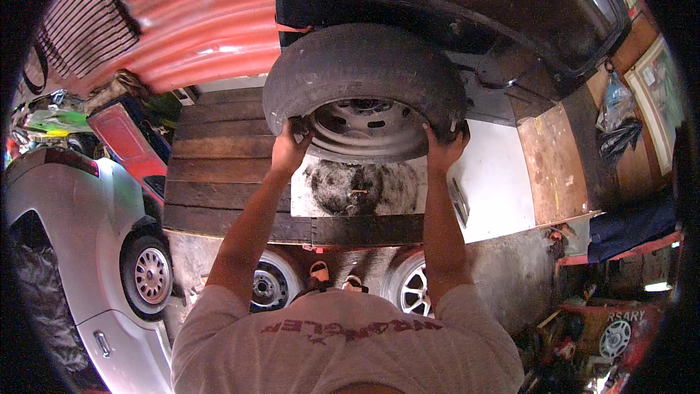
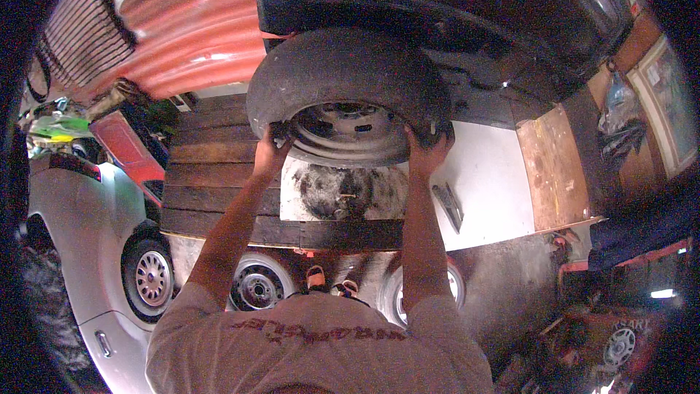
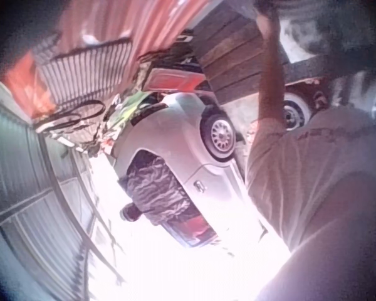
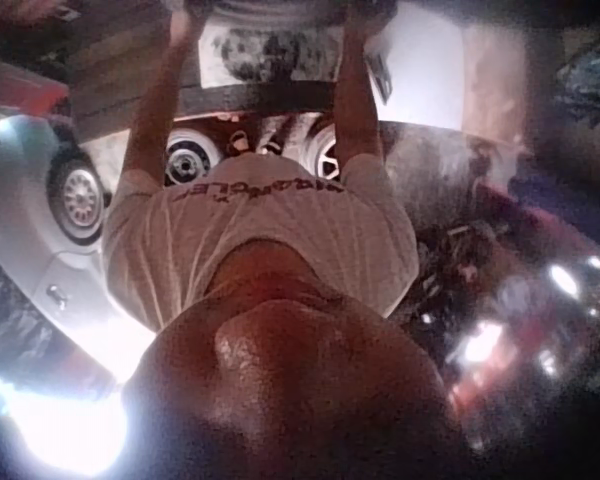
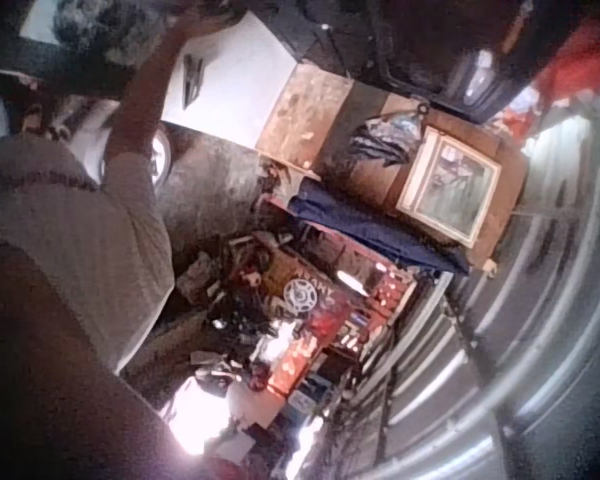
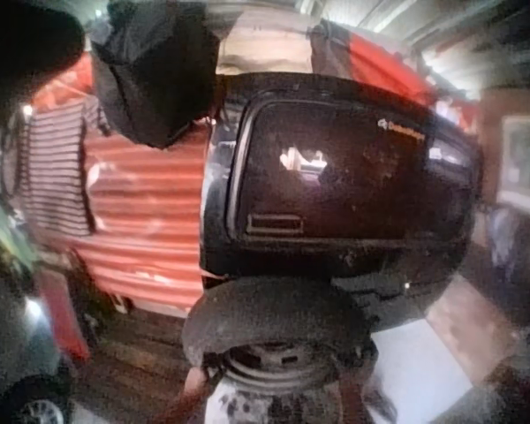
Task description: The person uses a metal tool to scrape and clean the inner rim of a car tire placed on a wooden workbench. They repeatedly rotate the tire and scrape different sections of the rim, then flip the tire over to continue cleaning the opposite side.
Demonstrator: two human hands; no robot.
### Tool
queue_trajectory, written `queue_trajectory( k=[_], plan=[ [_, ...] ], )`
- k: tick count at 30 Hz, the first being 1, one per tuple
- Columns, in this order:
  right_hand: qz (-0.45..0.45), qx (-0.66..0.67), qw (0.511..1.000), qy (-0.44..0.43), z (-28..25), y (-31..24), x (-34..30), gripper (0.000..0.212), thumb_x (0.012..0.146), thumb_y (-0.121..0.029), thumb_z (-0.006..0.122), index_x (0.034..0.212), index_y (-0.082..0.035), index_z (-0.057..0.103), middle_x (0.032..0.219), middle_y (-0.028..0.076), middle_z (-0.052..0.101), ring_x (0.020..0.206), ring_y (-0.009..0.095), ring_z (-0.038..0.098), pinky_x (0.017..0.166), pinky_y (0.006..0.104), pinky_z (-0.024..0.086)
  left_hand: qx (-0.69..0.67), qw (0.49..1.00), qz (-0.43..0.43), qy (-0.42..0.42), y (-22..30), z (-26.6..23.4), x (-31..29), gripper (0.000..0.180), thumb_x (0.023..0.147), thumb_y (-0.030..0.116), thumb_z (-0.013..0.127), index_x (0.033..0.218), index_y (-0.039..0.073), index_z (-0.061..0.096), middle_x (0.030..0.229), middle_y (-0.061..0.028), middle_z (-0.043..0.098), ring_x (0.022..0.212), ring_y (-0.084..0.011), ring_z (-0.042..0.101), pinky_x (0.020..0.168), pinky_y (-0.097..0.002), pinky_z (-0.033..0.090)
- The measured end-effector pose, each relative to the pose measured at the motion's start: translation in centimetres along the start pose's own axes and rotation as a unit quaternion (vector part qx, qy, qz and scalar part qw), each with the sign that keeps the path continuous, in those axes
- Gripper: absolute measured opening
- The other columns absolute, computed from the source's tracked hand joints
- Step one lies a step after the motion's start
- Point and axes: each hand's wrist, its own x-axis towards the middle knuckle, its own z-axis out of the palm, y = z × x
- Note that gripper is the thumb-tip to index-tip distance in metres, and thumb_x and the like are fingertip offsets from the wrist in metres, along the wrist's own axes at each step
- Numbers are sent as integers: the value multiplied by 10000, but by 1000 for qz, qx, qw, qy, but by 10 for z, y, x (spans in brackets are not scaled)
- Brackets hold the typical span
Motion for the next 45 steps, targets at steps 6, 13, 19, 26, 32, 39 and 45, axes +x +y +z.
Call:
queue_trajectory(
  k=[6,13,19,26,32,39,45],
  plan=[
    [25,-49,998,-35,-9,6,1,865,554,-397,902,1195,40,521,1226,228,475,1153,407,471,975,492,418,-110,982,3,152,-18,7,0,451,743,271,799,1020,-22,597,991,-207,650,922,-322,632,829,-394,476],
    [54,15,998,-17,-38,-7,-19,903,500,-292,942,1222,25,502,1197,197,479,1175,377,468,978,476,431,-139,979,56,138,-31,-7,-10,1265,549,210,920,1483,51,82,1438,-209,313,1308,-317,358,1103,-425,292],
    [33,69,996,-45,-57,21,-40,818,575,-246,913,1238,-2,500,1260,157,491,1181,330,477,997,453,418,-216,968,13,124,-45,-7,-32,1329,467,79,931,1483,72,73,1434,-185,321,1310,-304,355,1092,-424,311],
    [311,422,851,10,-86,23,-61,498,932,-423,535,1232,-26,516,1258,126,536,1165,272,487,1008,435,399,-486,873,-33,2,-66,-33,-72,1092,775,812,412,1522,154,-37,1584,-106,51,1432,-318,146,1145,-509,140],
    [496,539,681,13,-111,6,-56,511,986,-470,382,1229,-47,534,1202,118,580,1072,276,539,973,393,422,-714,580,-388,-57,-33,-56,-93,831,862,743,333,1466,173,317,1493,-104,351,1356,-357,317,1111,-537,240],
    [591,485,644,-10,-150,-8,-85,484,956,-450,457,1168,-30,574,1148,102,606,979,279,578,868,380,486,-687,642,-334,-61,-107,-41,-141,682,919,629,367,1412,160,419,1433,-88,445,1293,-331,411,1078,-490,326],
    [629,426,649,-22,-186,40,-144,466,953,-429,468,1152,-23,582,1108,96,613,949,278,583,846,385,494,-612,679,-405,-12,-26,-47,-155,668,913,616,391,1393,156,442,1403,-75,479,1255,-329,441,1056,-485,349]
  ],
)
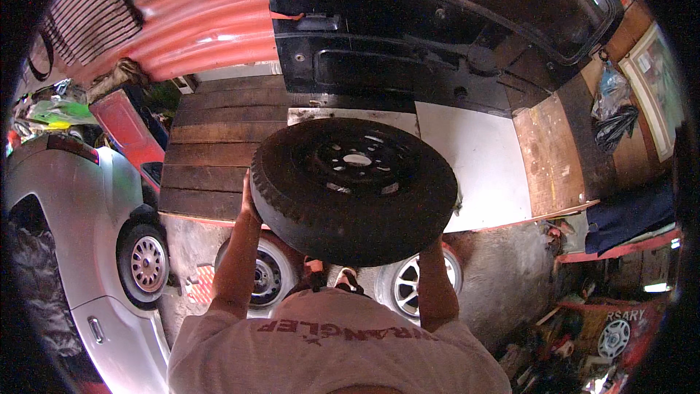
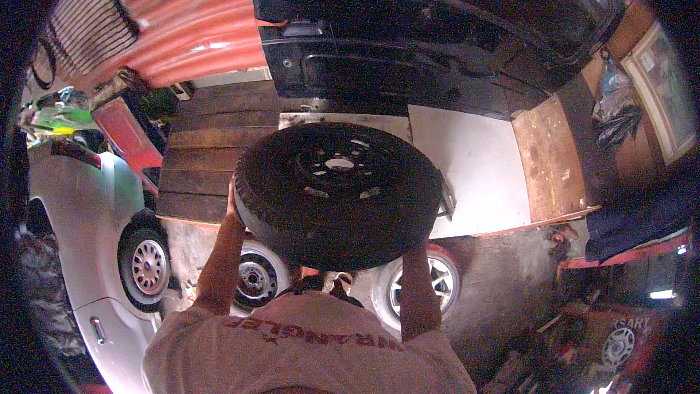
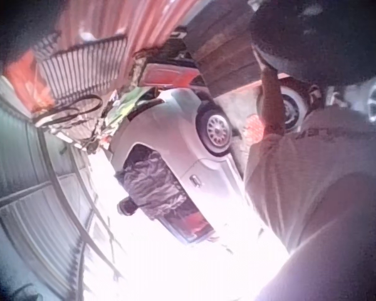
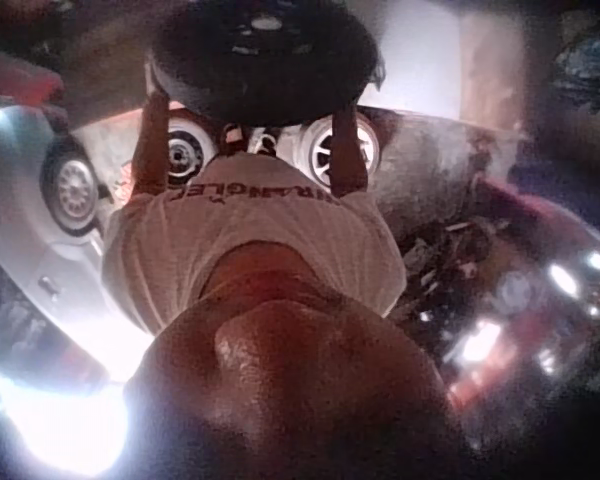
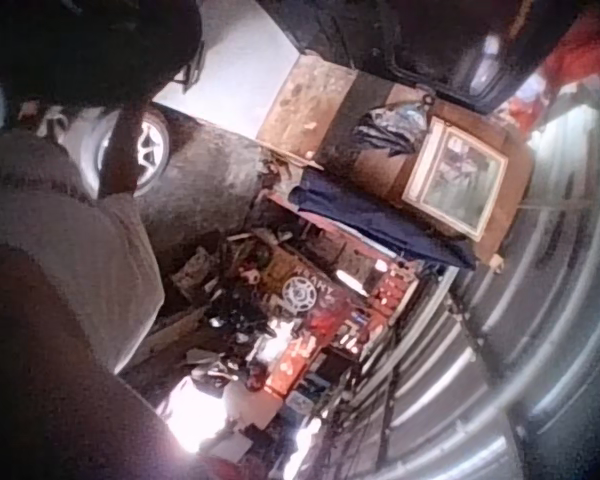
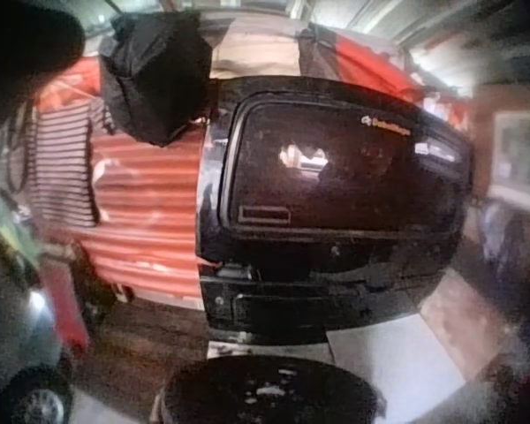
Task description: The person uses a metal tool to scrape and clean the inner rim of a car tire placed on a wooden workbench. They repeatedly rotate the tire and scrape different sections of the rim, then flip the tire over to continue cleaning the opposite side.
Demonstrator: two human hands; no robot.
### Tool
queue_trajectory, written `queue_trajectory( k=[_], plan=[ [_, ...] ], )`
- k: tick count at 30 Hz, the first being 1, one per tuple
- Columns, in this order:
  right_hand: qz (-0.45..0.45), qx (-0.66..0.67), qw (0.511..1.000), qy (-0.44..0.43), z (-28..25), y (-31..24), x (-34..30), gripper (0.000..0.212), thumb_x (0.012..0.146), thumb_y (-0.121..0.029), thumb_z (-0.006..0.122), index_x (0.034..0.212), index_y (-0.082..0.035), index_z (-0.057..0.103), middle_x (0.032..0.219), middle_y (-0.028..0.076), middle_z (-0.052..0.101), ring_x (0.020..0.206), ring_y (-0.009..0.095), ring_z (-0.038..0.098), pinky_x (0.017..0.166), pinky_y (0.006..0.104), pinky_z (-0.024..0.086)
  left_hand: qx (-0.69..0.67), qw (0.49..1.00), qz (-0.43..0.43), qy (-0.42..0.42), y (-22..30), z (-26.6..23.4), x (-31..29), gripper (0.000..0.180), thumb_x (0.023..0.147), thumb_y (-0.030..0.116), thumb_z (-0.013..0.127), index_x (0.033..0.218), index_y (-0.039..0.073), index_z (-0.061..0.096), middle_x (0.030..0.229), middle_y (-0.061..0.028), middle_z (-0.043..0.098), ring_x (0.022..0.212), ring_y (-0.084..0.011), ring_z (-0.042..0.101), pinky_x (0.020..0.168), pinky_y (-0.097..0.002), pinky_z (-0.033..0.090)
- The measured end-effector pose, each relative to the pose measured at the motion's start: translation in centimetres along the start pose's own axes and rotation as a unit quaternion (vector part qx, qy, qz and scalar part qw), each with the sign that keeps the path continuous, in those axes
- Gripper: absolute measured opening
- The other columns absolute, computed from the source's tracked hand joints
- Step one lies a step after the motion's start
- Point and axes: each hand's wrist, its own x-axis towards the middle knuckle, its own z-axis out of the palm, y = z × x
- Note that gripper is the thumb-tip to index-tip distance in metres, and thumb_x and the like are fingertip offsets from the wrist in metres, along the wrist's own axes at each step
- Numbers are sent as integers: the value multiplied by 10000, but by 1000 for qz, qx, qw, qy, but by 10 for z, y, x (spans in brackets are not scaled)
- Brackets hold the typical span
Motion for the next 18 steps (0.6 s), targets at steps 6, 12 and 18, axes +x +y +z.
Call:
queue_trajectory(
  k=[6,12,18],
  plan=[
    [6,-64,998,6,-26,23,30,449,950,-409,480,1135,-16,590,1067,90,621,919,278,588,824,391,503,-41,998,-12,-38,-3,-51,25,664,897,627,404,1358,157,487,1356,-81,525,1216,-331,470,1022,-487,377],
    [20,-135,989,54,-77,56,45,431,947,-388,491,1119,-8,598,1027,84,629,889,277,593,802,397,511,4,999,50,-15,-20,-52,26,662,885,643,418,1314,153,535,1313,-76,560,1174,-324,499,1003,-475,395],
    [-2,-210,976,51,-103,88,89,413,944,-368,502,1103,-1,606,987,78,637,859,276,598,780,403,519,23,999,-2,-25,-9,-60,74,693,879,655,421,1320,131,527,1279,-97,582,1130,-317,547,992,-473,419]
  ],
)
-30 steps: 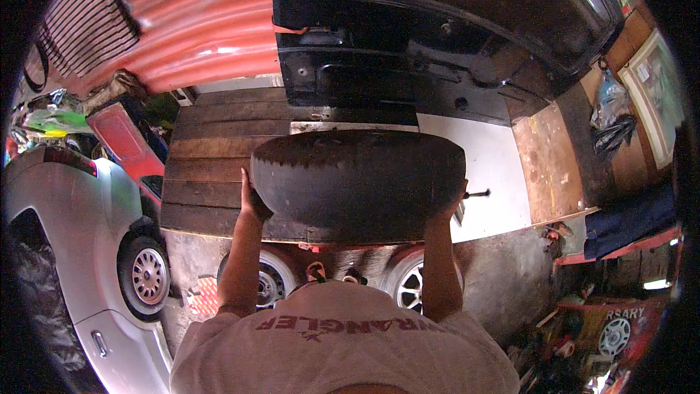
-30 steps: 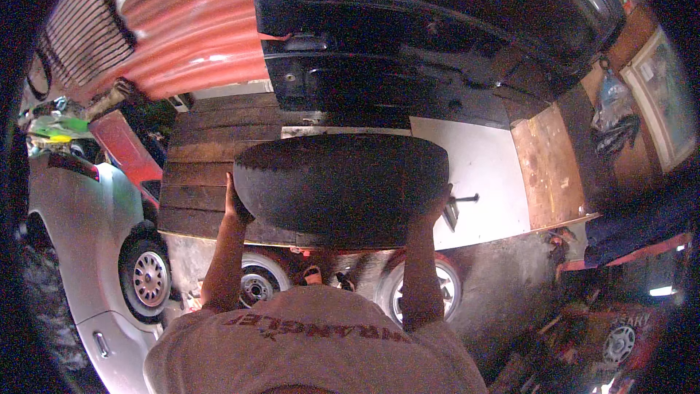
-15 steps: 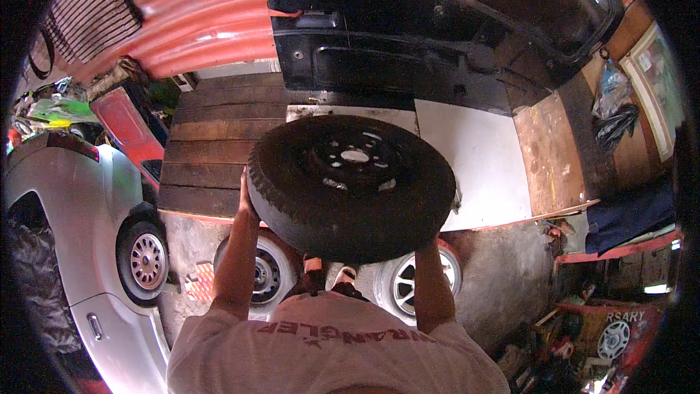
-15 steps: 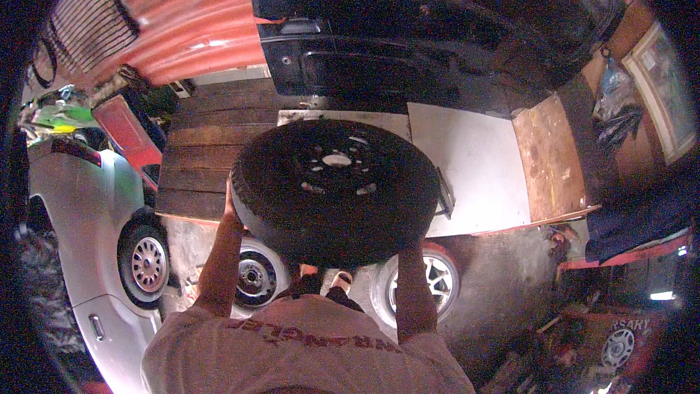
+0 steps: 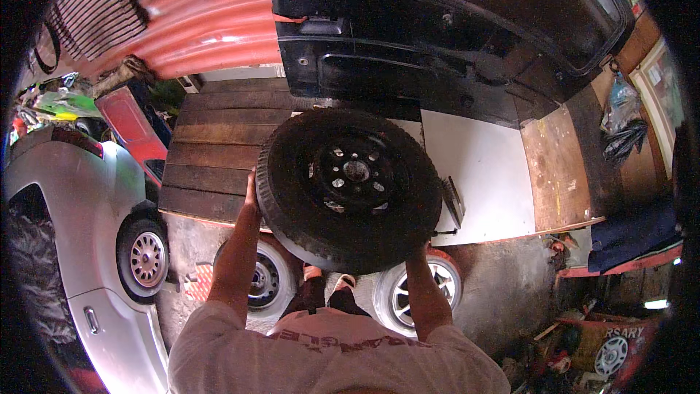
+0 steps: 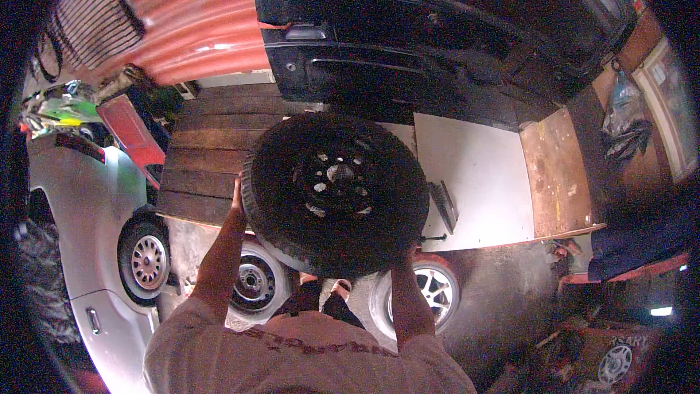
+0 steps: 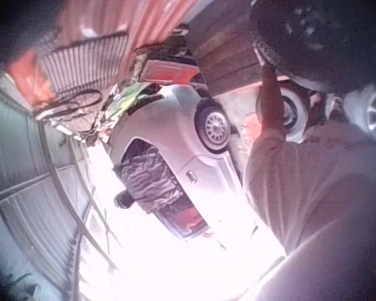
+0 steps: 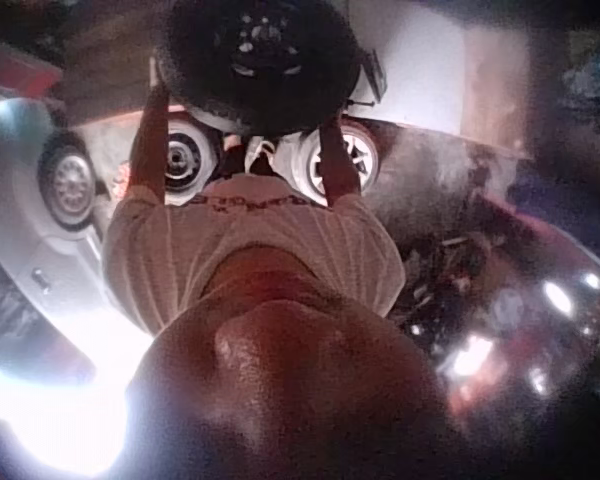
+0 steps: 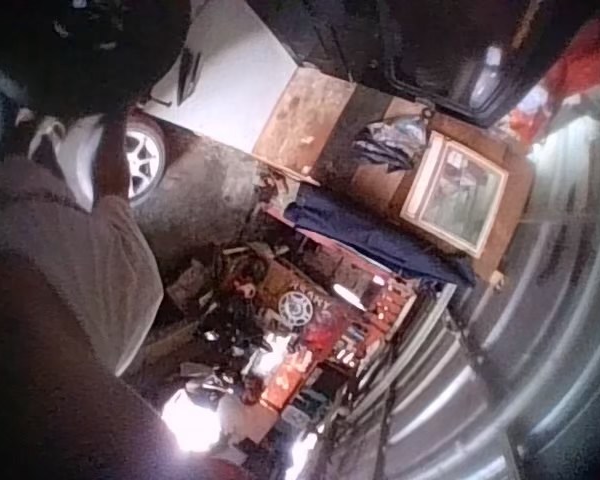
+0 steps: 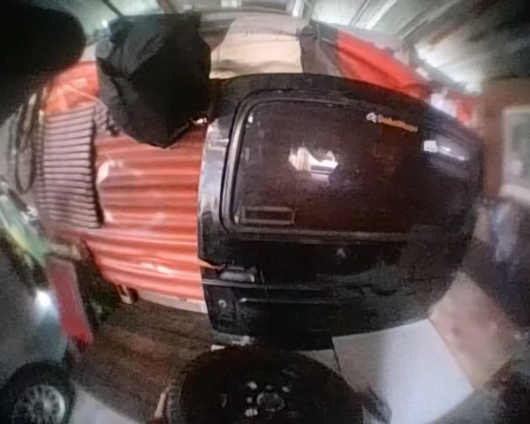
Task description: The person uses a metal tool to scrape and clean the inner rim of a car tire placed on a wooden workbench. They repeatedly rotate the tire and scrape different sections of the rim, then flip the tire over to continue cleaning the opposite side.
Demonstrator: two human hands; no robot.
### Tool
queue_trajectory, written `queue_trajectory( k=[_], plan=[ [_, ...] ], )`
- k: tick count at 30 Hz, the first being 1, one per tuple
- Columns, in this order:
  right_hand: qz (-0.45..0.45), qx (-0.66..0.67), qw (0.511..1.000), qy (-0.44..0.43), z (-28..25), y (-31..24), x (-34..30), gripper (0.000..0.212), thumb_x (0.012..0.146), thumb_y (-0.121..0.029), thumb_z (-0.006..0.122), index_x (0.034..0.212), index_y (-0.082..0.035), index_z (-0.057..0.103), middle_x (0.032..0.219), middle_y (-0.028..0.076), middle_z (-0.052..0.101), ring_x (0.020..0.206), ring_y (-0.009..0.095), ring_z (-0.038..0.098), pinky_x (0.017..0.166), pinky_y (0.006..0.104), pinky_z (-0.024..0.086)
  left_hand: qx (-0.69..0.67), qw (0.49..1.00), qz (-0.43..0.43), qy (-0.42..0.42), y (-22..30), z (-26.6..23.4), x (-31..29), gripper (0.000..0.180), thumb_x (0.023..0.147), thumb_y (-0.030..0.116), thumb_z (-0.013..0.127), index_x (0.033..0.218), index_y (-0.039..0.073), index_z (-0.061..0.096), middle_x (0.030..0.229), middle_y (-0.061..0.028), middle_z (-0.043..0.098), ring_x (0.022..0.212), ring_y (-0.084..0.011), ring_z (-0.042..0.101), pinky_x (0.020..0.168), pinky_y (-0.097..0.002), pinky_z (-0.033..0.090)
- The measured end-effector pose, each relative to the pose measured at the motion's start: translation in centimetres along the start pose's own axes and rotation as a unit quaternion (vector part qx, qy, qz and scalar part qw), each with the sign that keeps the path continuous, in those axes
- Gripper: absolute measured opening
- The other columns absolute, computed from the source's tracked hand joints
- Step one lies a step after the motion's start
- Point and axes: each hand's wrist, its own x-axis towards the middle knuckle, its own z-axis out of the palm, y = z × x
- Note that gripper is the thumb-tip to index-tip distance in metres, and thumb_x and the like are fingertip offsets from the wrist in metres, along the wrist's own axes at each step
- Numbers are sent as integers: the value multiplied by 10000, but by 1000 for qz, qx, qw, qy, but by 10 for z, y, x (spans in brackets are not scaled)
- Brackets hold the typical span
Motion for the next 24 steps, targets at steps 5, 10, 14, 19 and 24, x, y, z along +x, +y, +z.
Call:
queue_trajectory(
  k=[5,10,14,19,24],
  plan=[
    [-60,-80,995,-11,-21,-9,50,420,944,-376,506,1125,-8,595,986,91,639,856,267,603,762,402,532,19,998,-60,18,-8,8,32,726,872,661,430,1340,111,506,1302,-115,567,1169,-356,525,1008,-487,399],
    [68,-15,997,15,19,-36,19,399,935,-377,542,1163,-53,589,1032,104,638,872,246,608,756,379,549,0,999,-47,-22,-12,-28,53,791,860,692,420,1392,107,446,1356,-137,518,1227,-370,480,1037,-501,367],
    [114,128,985,-4,28,-35,-18,489,881,-380,619,1210,-21,567,1121,116,630,936,285,603,797,392,526,15,996,-90,8,-22,-49,59,816,860,698,415,1420,104,402,1390,-146,478,1239,-375,464,1040,-504,362],
    [-68,-112,991,-6,-43,32,60,547,902,-435,557,1249,-12,544,1154,121,622,971,290,608,841,392,511,34,997,-71,0,-35,-49,83,785,875,670,420,1385,73,429,1326,-161,523,1161,-355,526,980,-493,434],
    [-98,-388,915,52,-51,48,68,537,915,-419,536,1217,24,558,1113,127,639,947,297,621,864,400,496,71,995,-49,43,-32,-63,68,759,888,625,471,1395,63,419,1333,-142,521,1162,-315,529,987,-420,431]
  ],
)
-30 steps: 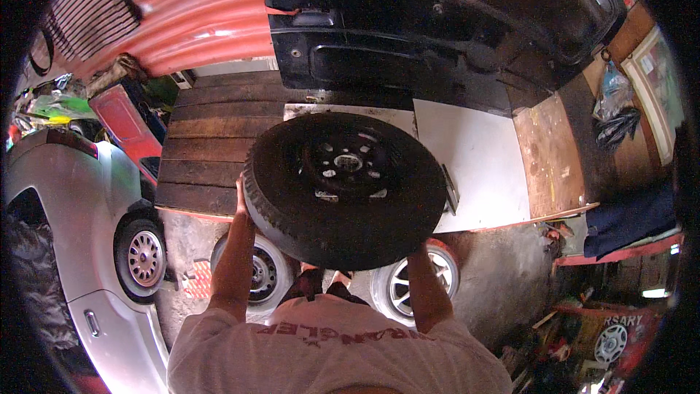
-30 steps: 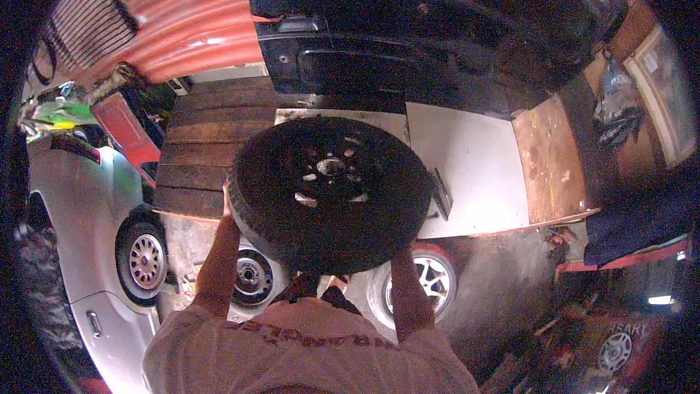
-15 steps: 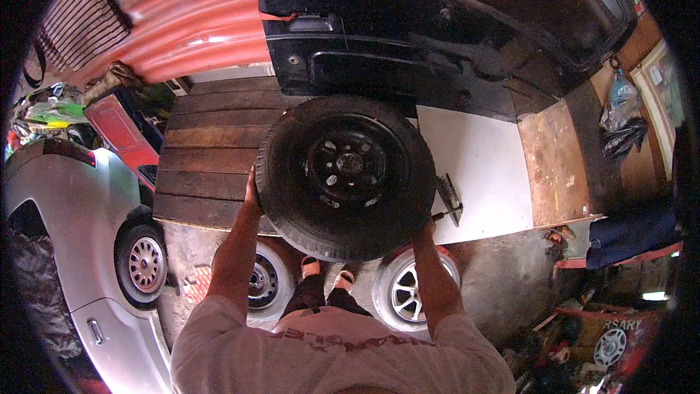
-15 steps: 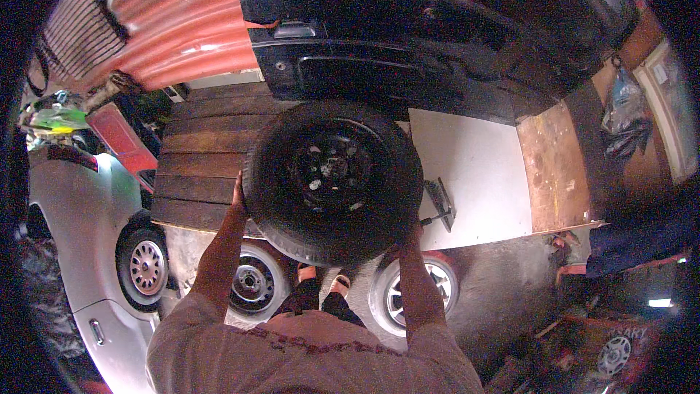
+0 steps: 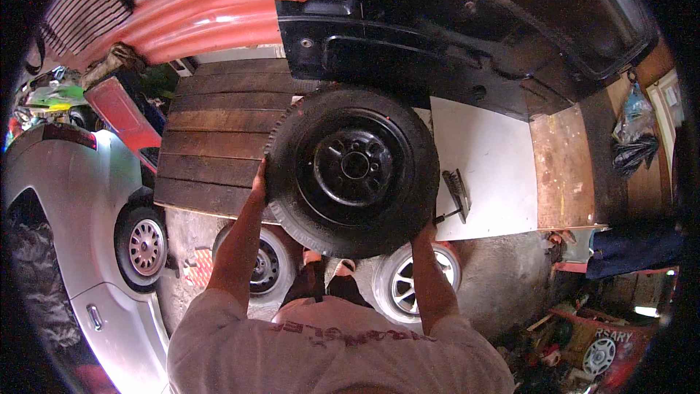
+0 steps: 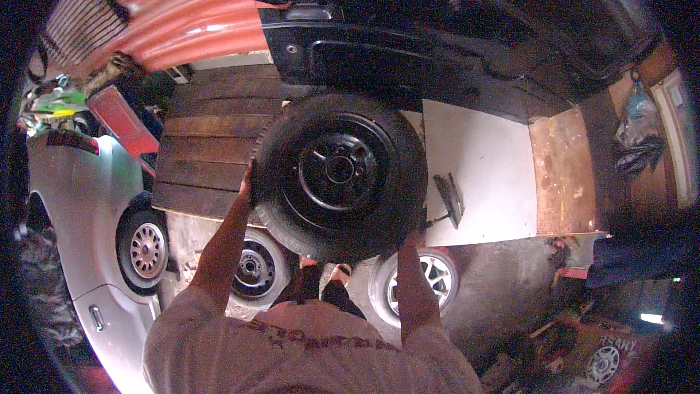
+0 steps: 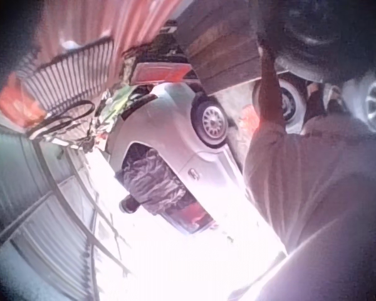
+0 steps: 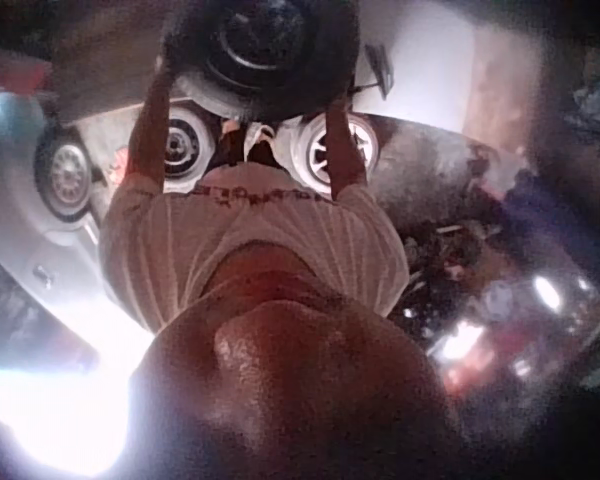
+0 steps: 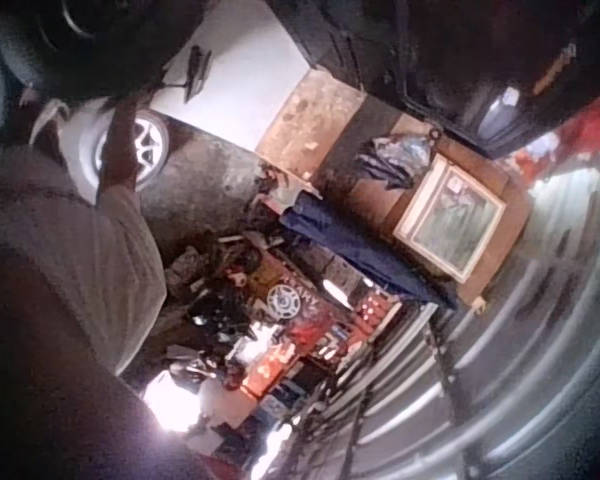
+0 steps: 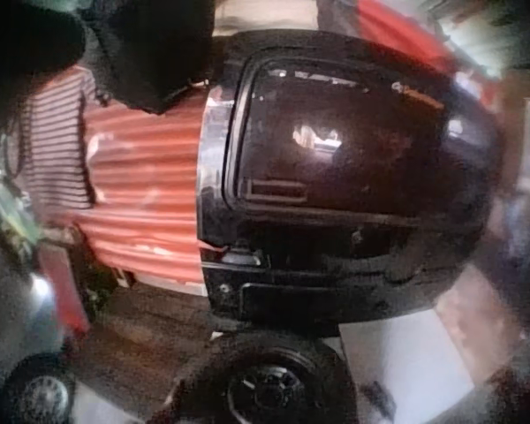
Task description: The person uses a metal tool to scrape and clean the inner rim of a car tire placed on a wooden workbench. They repeatedly rotate the tire and scrape different sections of the rim, then flip the tire over to continue cleaning the opposite side.
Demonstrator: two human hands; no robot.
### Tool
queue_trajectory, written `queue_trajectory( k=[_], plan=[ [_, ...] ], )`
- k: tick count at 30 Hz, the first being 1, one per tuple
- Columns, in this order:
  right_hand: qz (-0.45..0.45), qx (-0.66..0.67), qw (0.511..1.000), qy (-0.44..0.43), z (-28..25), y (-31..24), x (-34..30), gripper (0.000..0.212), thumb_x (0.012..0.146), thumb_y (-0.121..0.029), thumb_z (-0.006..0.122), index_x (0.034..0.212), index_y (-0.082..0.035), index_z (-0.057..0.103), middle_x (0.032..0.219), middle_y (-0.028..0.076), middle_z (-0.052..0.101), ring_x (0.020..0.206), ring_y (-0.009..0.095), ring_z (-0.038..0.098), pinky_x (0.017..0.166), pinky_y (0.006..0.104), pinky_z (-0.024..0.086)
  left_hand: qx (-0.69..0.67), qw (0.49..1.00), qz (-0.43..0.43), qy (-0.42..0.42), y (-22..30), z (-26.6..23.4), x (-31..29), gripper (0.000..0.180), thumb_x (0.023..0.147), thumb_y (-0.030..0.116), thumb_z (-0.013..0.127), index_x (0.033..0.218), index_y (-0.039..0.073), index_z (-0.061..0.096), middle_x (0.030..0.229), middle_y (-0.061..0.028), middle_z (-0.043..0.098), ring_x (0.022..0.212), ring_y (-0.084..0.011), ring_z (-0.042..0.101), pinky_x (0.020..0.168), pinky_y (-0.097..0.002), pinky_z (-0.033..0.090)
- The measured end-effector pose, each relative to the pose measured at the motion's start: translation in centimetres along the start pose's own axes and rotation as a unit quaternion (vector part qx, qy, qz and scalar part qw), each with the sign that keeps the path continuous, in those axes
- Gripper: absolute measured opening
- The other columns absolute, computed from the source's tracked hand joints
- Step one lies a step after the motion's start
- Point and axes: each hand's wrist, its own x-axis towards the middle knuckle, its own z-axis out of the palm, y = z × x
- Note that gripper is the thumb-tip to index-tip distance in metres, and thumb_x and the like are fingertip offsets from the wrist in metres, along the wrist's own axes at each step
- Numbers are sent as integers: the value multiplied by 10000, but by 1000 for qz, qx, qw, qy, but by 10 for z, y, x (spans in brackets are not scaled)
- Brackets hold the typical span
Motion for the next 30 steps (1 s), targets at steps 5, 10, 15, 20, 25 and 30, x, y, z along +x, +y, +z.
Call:
queue_trajectory(
  k=[5,10,15,20,25,30],
  plan=[
    [109,325,939,9,-18,-66,-13,494,895,-398,604,1092,55,612,1021,147,656,868,278,617,807,381,485,162,974,128,98,0,11,-5,757,868,541,601,1409,50,405,1338,-132,522,1206,-282,501,1028,-355,374],
    [-94,77,988,100,-55,-147,-55,482,891,-394,648,928,86,647,904,149,671,824,242,585,779,371,467,392,831,370,135,-12,55,-44,672,879,355,642,1414,45,378,1400,-182,431,1271,-318,438,1050,-378,355],
    [-192,99,974,74,-65,-196,-79,437,885,-358,661,961,70,620,944,176,667,874,263,609,814,390,471,602,693,371,145,-21,92,-74,697,862,365,630,1450,133,335,1507,-187,275,1396,-362,251,1140,-509,171],
    [-302,-21,951,-59,-54,-221,-107,464,886,-324,657,1198,3,554,1056,205,647,961,325,624,866,407,470,736,584,304,157,-33,100,-87,687,877,466,558,1462,189,329,1559,-92,204,1443,-319,137,1156,-529,86],
    [-441,-87,884,-129,-39,-229,-127,434,916,-313,594,1264,-66,512,1134,193,631,1015,384,615,889,455,492,764,554,269,193,-36,112,-99,683,882,525,512,1449,174,363,1575,-37,175,1451,-289,121,1157,-533,80],
    [-412,-242,860,-175,-30,-264,-141,328,912,-258,582,1223,-156,577,1029,163,668,894,369,648,745,464,527,754,544,301,211,-41,112,-99,655,883,504,540,1422,156,405,1565,-27,208,1446,-286,145,1158,-532,81]
  ],
)
